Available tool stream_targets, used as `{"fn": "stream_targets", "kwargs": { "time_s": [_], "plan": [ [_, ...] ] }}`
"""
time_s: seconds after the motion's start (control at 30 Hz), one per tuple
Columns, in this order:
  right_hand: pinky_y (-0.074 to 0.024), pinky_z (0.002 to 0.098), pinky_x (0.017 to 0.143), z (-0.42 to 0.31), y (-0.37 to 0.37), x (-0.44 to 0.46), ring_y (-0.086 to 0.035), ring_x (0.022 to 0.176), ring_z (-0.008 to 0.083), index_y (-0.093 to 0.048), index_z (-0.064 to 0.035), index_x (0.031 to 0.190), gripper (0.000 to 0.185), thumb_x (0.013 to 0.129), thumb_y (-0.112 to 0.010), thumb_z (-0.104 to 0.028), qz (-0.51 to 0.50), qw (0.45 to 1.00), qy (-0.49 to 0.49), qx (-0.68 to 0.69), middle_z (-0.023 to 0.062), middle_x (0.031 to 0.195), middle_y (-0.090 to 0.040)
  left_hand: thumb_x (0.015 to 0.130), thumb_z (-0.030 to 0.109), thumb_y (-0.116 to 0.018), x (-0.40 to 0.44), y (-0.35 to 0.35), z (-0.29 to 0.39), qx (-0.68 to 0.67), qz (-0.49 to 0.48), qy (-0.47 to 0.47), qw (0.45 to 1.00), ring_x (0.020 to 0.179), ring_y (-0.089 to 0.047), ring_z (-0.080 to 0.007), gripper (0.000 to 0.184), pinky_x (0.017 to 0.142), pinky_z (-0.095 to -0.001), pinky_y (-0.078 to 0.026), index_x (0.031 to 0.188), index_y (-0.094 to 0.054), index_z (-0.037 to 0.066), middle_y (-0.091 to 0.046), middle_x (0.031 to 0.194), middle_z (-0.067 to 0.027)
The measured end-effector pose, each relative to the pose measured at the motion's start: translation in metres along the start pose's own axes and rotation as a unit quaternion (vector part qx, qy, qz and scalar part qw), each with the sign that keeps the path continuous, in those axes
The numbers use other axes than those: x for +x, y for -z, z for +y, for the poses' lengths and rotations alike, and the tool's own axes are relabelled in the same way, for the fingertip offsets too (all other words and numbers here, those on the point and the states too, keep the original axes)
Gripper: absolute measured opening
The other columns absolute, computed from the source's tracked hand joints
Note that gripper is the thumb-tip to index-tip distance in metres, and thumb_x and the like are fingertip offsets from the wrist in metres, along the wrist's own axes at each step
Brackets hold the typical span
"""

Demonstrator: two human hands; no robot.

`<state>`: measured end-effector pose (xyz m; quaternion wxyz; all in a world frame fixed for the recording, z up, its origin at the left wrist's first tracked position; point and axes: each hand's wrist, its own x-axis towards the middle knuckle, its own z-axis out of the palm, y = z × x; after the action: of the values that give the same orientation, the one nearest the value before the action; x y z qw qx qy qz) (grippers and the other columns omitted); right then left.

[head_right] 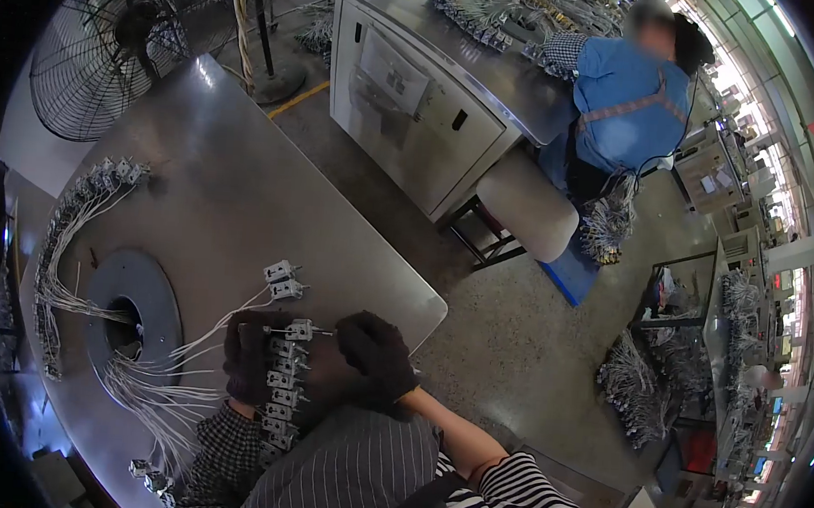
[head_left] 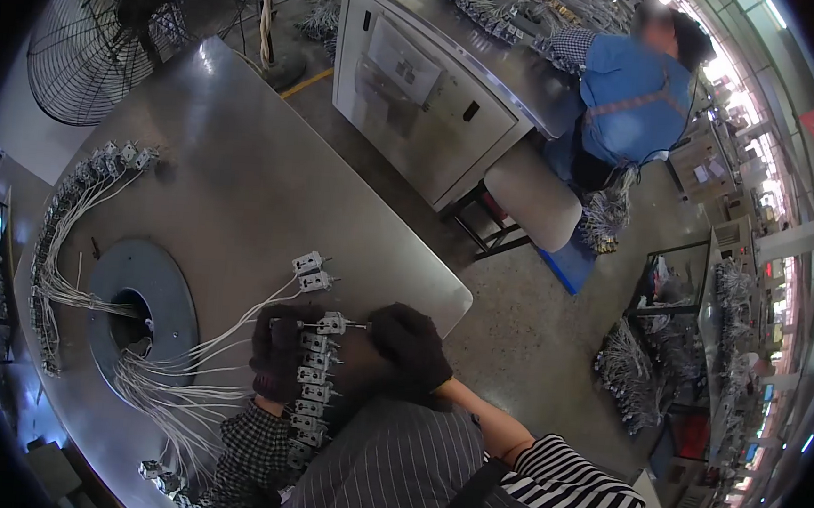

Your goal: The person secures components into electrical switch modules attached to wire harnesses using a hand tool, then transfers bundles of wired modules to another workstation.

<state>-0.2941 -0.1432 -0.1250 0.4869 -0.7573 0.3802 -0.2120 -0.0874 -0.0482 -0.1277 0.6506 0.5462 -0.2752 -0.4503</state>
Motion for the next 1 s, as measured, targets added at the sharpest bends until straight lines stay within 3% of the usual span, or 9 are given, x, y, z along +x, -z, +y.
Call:
{"fn": "stream_targets", "kwargs": {
  "time_s": [0.1,0.2,0.3,0.37,0.43,0.53,0.67,0.73,1.0],
  "plan": [
    [-0.0535,0.0406,0.079,0.018,-0.005,0.001,-0.066,0.094,0.0349,-0.065,-0.0023,0.109,0.024,0.085,-0.067,-0.008,-0.022,0.994,-0.092,0.058,0.0170,0.105,-0.064,0.106,0.040,-0.049,0.002,-0.002,0.005,-0.011,-0.005,-0.017,1.000,0.095,-0.068,-0.0218,0.039,0.082,-0.0347,-0.056,0.114,-0.056,0.003,-0.069,0.106,-0.0135],
    [-0.0535,0.0396,0.079,0.013,-0.002,0.002,-0.066,0.092,0.0343,-0.066,-0.0019,0.108,0.024,0.086,-0.067,-0.012,-0.004,0.999,-0.030,0.030,0.0155,0.100,-0.065,0.108,0.035,-0.044,0.006,-0.003,0.004,0.051,-0.018,-0.079,0.995,0.095,-0.067,-0.0219,0.037,0.082,-0.0352,-0.056,0.115,-0.057,0.001,-0.066,0.105,-0.0139],
    [-0.0533,0.0377,0.077,-0.005,0.002,0.002,-0.067,0.089,0.0290,-0.067,-0.0014,0.108,0.022,0.089,-0.065,-0.011,0.057,0.980,0.163,-0.098,0.0140,0.095,-0.066,0.110,0.031,-0.038,0.008,0.003,0.002,0.106,-0.038,-0.124,0.986,0.095,-0.067,-0.0227,0.038,0.082,-0.0360,-0.057,0.115,-0.058,-0.001,-0.061,0.105,-0.0144],
    [-0.0529,0.0352,0.077,-0.009,-0.001,0.001,-0.067,0.090,0.0227,-0.067,-0.0009,0.108,0.021,0.089,-0.065,-0.010,0.047,0.990,-0.066,0.119,0.0130,0.095,-0.068,0.110,0.028,-0.037,0.008,0.005,0.002,0.091,-0.043,-0.116,0.988,0.095,-0.066,-0.0234,0.037,0.082,-0.0362,-0.057,0.114,-0.058,-0.002,-0.059,0.105,-0.0146],
    [-0.0528,0.0344,0.077,-0.006,0.002,0.001,-0.067,0.089,0.0211,-0.068,-0.0010,0.107,0.020,0.089,-0.066,-0.010,0.023,0.987,-0.090,0.130,0.0127,0.094,-0.068,0.110,0.029,-0.035,0.007,0.003,0.003,0.236,-0.042,-0.194,0.951,0.095,-0.066,-0.0240,0.040,0.082,-0.0363,-0.057,0.114,-0.058,-0.003,-0.059,0.107,-0.0146],
    [-0.0529,0.0330,0.079,0.003,-0.004,0.001,-0.068,0.089,0.0198,-0.069,-0.0015,0.107,0.021,0.088,-0.068,-0.010,0.027,0.984,-0.088,0.151,0.0119,0.095,-0.070,0.110,0.031,-0.035,0.006,0.004,-0.001,0.065,-0.034,-0.098,0.992,0.095,-0.066,-0.0235,0.041,0.082,-0.0363,-0.057,0.116,-0.056,-0.003,-0.058,0.107,-0.0149],
    [-0.0538,0.0329,0.080,0.006,-0.007,0.002,-0.069,0.090,0.0213,-0.069,-0.0024,0.106,0.022,0.085,-0.070,-0.009,0.082,0.991,0.002,0.105,0.0112,0.095,-0.070,0.110,0.036,-0.033,0.004,0.001,0.000,0.198,-0.018,-0.172,0.965,0.094,-0.067,-0.0226,0.044,0.082,-0.0359,-0.057,0.115,-0.056,-0.001,-0.062,0.106,-0.0147],
    [-0.0538,0.0333,0.080,-0.001,-0.007,0.001,-0.069,0.092,0.0218,-0.069,-0.0024,0.106,0.022,0.085,-0.071,-0.009,0.087,0.991,-0.011,0.103,0.0113,0.096,-0.070,0.109,0.038,-0.038,0.004,0.000,0.006,0.058,-0.003,-0.058,0.997,0.092,-0.067,-0.0218,0.042,0.080,-0.0348,-0.057,0.114,-0.057,0.001,-0.067,0.104,-0.0138],
    [-0.0533,0.0327,0.081,-0.002,-0.007,0.003,-0.067,0.091,0.0203,-0.067,-0.0010,0.109,0.025,0.087,-0.070,-0.012,0.086,0.992,0.035,0.090,0.0106,0.101,-0.070,0.108,0.039,-0.043,0.002,-0.001,0.005,-0.038,0.033,0.002,0.999,0.094,-0.067,-0.0193,0.039,0.081,-0.0332,-0.056,0.114,-0.058,0.003,-0.069,0.107,-0.0119]
  ]
}}
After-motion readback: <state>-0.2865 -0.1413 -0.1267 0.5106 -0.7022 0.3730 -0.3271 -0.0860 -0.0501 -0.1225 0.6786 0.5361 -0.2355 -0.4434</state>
